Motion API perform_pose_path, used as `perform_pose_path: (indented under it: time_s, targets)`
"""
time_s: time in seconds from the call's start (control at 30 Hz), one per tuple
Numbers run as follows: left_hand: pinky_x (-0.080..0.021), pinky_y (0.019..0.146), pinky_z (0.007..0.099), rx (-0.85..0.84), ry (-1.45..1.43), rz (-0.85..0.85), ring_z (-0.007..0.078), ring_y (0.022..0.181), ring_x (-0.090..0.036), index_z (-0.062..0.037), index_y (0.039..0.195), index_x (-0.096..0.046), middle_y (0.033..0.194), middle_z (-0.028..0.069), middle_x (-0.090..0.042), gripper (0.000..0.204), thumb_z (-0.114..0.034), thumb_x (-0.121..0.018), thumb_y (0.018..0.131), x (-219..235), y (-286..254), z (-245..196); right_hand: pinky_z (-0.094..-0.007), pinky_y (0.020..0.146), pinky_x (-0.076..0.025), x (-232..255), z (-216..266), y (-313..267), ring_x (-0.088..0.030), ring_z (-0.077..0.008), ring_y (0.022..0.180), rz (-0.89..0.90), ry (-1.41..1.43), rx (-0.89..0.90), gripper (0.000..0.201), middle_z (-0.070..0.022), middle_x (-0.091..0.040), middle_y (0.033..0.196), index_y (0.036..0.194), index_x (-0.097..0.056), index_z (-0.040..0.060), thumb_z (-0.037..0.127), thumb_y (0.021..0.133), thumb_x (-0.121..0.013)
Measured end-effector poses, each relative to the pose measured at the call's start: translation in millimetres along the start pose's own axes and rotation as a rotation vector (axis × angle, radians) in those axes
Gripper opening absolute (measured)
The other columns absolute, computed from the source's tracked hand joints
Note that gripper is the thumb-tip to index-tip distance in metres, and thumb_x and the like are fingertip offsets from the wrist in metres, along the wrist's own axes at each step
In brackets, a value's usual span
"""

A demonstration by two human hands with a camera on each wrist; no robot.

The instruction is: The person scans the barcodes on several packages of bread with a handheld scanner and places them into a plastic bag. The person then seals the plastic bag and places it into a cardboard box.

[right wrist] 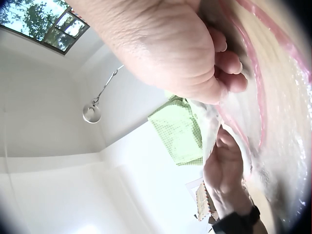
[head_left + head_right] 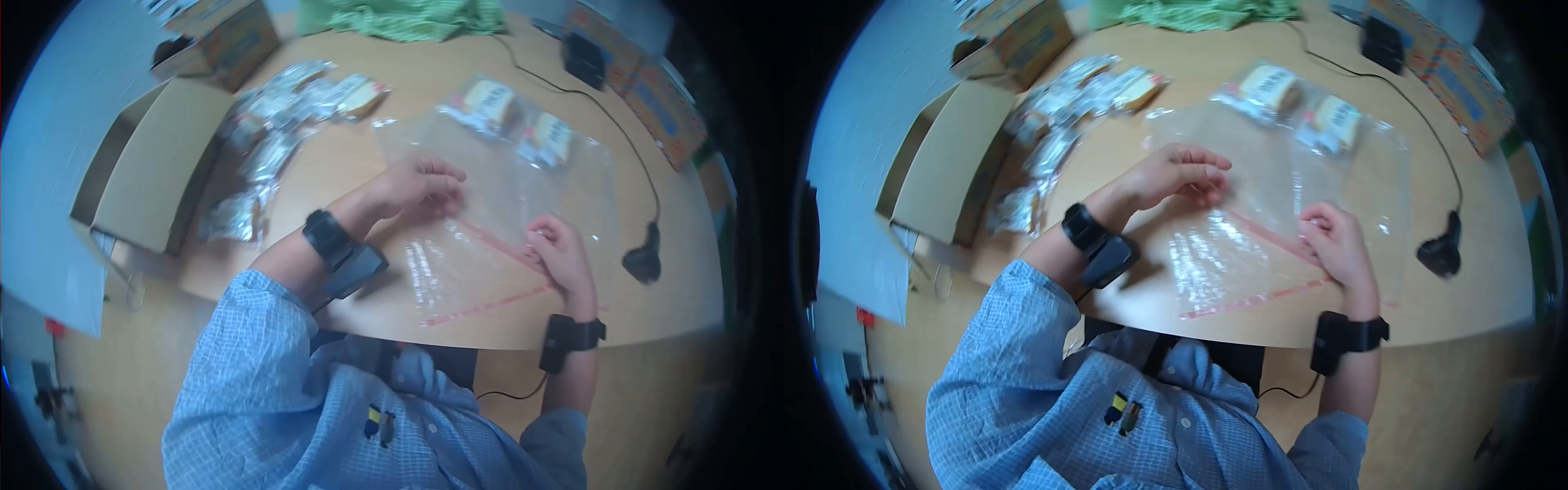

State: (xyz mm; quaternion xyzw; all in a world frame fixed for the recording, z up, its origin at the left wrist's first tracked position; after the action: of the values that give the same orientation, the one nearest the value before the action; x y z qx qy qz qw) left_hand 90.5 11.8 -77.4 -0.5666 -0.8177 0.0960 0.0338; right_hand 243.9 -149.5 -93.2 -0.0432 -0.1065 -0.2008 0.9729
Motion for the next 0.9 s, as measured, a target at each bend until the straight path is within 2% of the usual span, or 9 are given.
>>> perform_pose_path:
  time_s: [0.07,0.13,0.27,0.33,0.4,0.57,0.7,0.87,0.9]
  targets:
    - [-0.05,0.073,0.0295,-0.029,0.131,-0.106,0.0195,0.083,-0.062,0.005,0.11,-0.054,0.09,0.0137,-0.063,0.032,-0.015,-0.056,0.085,26,-47,-5,-0.0176,0.051,-0.042,-2,0,1,-0.053,-0.0052,0.06,0.017,-0.009,-0.003,0.006,0.0005,-0.054,0.069,0.087,-0.054,0.0012,0.005,0.083,-0.056]
    - [-0.049,0.076,0.0313,-0.339,0.638,-0.421,0.0232,0.085,-0.062,0.0008,0.111,-0.055,0.093,0.0131,-0.064,0.034,-0.013,-0.059,0.08,67,-98,-26,-0.0169,0.05,-0.041,0,-1,-1,-0.052,-0.0047,0.059,0.01,-0.024,-0.013,0.006,0.0011,-0.053,0.068,0.087,-0.054,0.0014,0.005,0.083,-0.056]
    - [-0.039,0.094,0.0375,-0.151,1.396,-0.803,0.0355,0.112,-0.047,-0.0062,0.12,-0.051,0.126,0.0195,-0.045,0.06,-0.017,-0.072,0.066,133,-198,-30,-0.0157,0.049,-0.04,2,-4,1,-0.051,-0.0034,0.058,-0.024,-0.057,-0.048,0.005,0.0025,-0.052,0.067,0.087,-0.055,0.0032,0.007,0.084,-0.055]
    - [-0.033,0.1,0.0367,0.004,1.132,-0.824,0.0346,0.123,-0.037,-0.0074,0.128,-0.043,0.136,0.0203,-0.033,0.078,-0.021,-0.077,0.059,159,-235,-20,-0.0152,0.049,-0.04,4,-4,1,-0.051,-0.0029,0.057,-0.05,-0.078,-0.023,0.004,0.0031,-0.052,0.067,0.087,-0.055,0.0037,0.007,0.084,-0.055]
    - [-0.029,0.103,0.0337,0.066,0.852,-0.618,0.031,0.126,-0.035,-0.008,0.135,-0.034,0.138,0.0199,-0.031,0.093,-0.019,-0.078,0.054,194,-252,24,-0.0148,0.049,-0.039,2,-3,1,-0.05,-0.0024,0.057,-0.017,-0.096,-0.018,0.004,0.0035,-0.052,0.068,0.086,-0.055,0.004,0.007,0.084,-0.055]
    - [-0.028,0.104,0.0336,0.068,0.699,-0.4,0.0285,0.124,-0.037,-0.0074,0.135,-0.034,0.137,0.0187,-0.034,0.082,-0.009,-0.066,0.059,168,-242,22,-0.0145,0.049,-0.037,4,-4,1,-0.048,-0.0017,0.056,-0.052,-0.079,-0.068,0.002,0.0036,-0.052,0.066,0.086,-0.054,0.0043,0.006,0.085,-0.054]
    - [-0.034,0.1,0.038,0.043,1.29,-0.479,0.0349,0.113,-0.044,-0.0183,0.13,-0.043,0.134,0.0181,-0.038,0.071,-0.005,-0.056,0.062,139,-225,10,-0.0147,0.049,-0.037,3,-4,0,-0.047,-0.0016,0.056,-0.061,-0.061,-0.074,0.003,0.0037,-0.051,0.066,0.086,-0.054,0.0039,0.006,0.085,-0.054]
    - [-0.042,0.09,0.0363,-0.127,1.334,-0.562,0.0292,0.104,-0.051,-0.0125,0.118,-0.053,0.121,0.0138,-0.05,0.049,-0.005,-0.053,0.07,120,-217,-6,-0.0151,0.049,-0.037,0,0,0,-0.045,-0.0015,0.055,-0.038,-0.058,-0.041,0.004,0.0035,-0.051,0.066,0.087,-0.055,0.0032,0.007,0.085,-0.054]
    - [-0.043,0.087,0.0324,-0.041,1.05,-0.669,0.0249,0.098,-0.054,-0.0113,0.117,-0.053,0.114,0.012,-0.054,0.042,-0.007,-0.051,0.075,131,-222,-4,-0.0151,0.049,-0.037,1,0,0,-0.045,-0.0015,0.055,-0.045,-0.057,-0.041,0.004,0.0035,-0.051,0.066,0.087,-0.055,0.0032,0.007,0.085,-0.054]
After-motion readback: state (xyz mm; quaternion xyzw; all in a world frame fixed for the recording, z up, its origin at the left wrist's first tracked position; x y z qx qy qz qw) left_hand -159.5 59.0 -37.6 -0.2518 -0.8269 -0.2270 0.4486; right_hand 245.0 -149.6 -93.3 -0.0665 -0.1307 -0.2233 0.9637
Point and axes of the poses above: each hand's wrist, its own y-axis towards the middle knuckle, its own x-axis out of the back of the hand, z = x × y, the point moved 8 cm from there along y, towards the middle knuckle
